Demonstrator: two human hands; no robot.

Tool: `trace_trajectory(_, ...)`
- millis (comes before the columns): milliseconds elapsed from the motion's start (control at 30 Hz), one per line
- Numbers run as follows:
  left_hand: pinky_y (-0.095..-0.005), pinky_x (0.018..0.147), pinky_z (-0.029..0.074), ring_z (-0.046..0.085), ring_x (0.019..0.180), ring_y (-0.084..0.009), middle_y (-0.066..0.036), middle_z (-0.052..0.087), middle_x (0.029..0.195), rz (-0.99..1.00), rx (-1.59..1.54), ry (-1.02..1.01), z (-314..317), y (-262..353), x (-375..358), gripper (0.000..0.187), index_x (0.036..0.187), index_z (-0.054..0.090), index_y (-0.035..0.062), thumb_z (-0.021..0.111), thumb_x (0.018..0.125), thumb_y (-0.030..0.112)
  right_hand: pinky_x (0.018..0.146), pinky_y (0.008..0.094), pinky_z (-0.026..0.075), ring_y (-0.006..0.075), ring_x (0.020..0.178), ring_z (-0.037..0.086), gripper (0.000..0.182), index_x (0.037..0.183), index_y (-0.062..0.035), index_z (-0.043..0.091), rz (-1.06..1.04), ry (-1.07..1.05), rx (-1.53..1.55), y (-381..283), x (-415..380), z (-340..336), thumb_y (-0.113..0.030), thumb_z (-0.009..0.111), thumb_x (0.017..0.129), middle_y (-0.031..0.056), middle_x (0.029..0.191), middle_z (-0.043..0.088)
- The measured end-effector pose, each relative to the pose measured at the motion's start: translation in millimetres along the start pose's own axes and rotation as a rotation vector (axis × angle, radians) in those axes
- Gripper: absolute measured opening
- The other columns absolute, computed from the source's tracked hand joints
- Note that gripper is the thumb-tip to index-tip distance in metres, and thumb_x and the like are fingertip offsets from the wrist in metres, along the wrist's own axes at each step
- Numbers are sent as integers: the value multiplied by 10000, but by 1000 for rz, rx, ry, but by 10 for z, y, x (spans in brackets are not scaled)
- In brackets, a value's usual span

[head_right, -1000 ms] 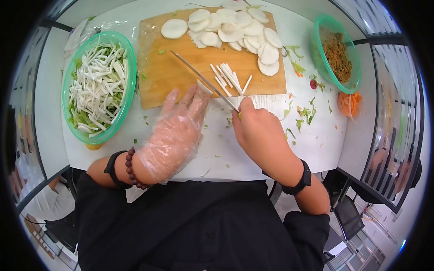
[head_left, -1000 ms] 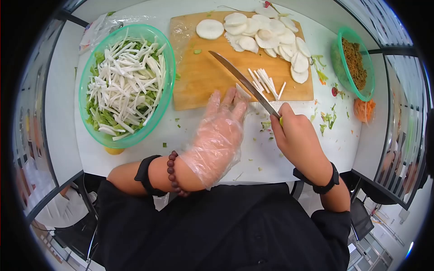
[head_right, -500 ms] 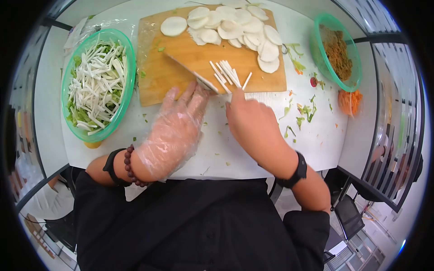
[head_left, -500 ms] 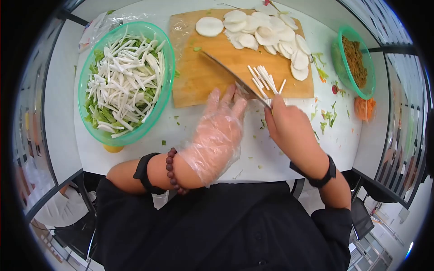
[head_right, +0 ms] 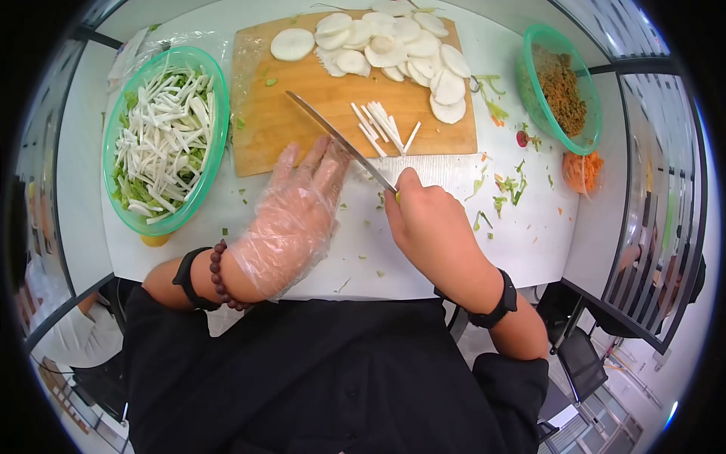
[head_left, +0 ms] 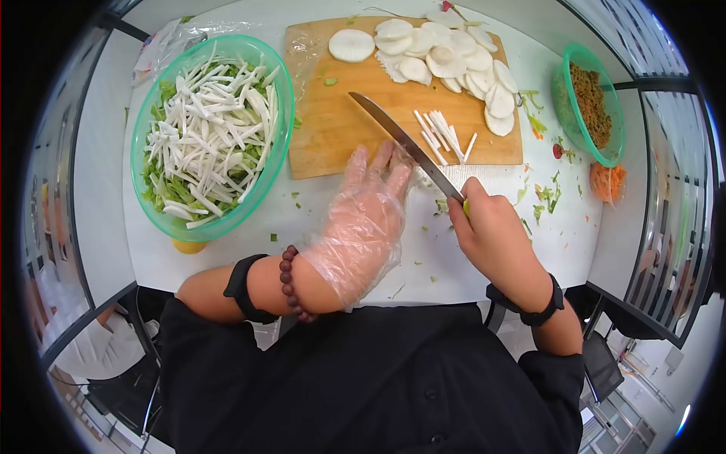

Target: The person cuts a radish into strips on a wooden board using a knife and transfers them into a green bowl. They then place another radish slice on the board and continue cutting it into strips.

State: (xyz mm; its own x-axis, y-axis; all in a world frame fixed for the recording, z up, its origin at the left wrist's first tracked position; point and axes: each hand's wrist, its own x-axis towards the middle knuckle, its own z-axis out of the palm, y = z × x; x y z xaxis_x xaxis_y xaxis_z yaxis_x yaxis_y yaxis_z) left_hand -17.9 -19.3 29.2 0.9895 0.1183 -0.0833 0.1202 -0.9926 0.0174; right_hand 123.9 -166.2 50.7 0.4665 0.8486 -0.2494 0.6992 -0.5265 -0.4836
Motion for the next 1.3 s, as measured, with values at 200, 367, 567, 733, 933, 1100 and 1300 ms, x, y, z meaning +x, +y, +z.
trace_trajectory(200,-515,1187,291,373,1449,-329,-182,441,1481,0,-10,-11,-4,-7,4,690,1473,455,-68,644,874,217,545,524,506,467,573,608,233,893,32,479,-16,-12,-86,-26,6,-17,-142,613,971,243,602,593)
trace_trajectory(367,-512,1186,290,363,1455,-331,-187,417,1513,26,-21,-99,-68,-42,30,743,1490,428,-68,665,876,276,555,522,507,452,594,617,231,915,40,491,-139,38,-155,38,226,-31,-150,612,968,249,641,605)
trace_trajectory(567,-514,1175,304,360,1447,-375,-229,412,1509,41,-18,-14,-29,-35,-28,791,1474,401,-93,709,864,305,541,489,497,397,618,647,234,927,2,496,-47,164,-157,76,168,-165,-175,647,947,197,685,646)
trace_trajectory(733,-472,1107,400,485,1317,-407,-241,510,1397,109,-313,-43,-659,-35,-173,629,1370,513,-71,737,856,214,498,403,482,301,580,658,166,914,-44,502,-185,343,-370,340,119,-218,-90,654,867,105,654,636)
trace_trajectory(933,-471,1036,463,580,1204,-386,-200,592,1354,190,-418,256,-576,-62,23,498,1313,570,-14,720,887,196,489,367,473,262,567,644,151,918,-49,520,-319,446,-454,401,144,-213,-29,630,817,78,649,609)
trace_trajectory(1100,-462,1053,448,565,1252,-392,-209,588,1398,96,-518,76,-455,-236,331,432,1332,584,19,591,1001,295,538,381,464,259,590,620,258,910,-77,507,-360,468,-525,410,88,-208,-31,702,748,60,656,597)
trace_trajectory(1300,-427,1094,429,593,1260,-332,-187,638,1336,-50,-701,513,-828,-400,85,411,1323,599,8,522,1046,302,546,367,487,280,614,649,208,930,-49,553,-152,467,-153,558,-184,-340,-121,732,852,116,718,620)
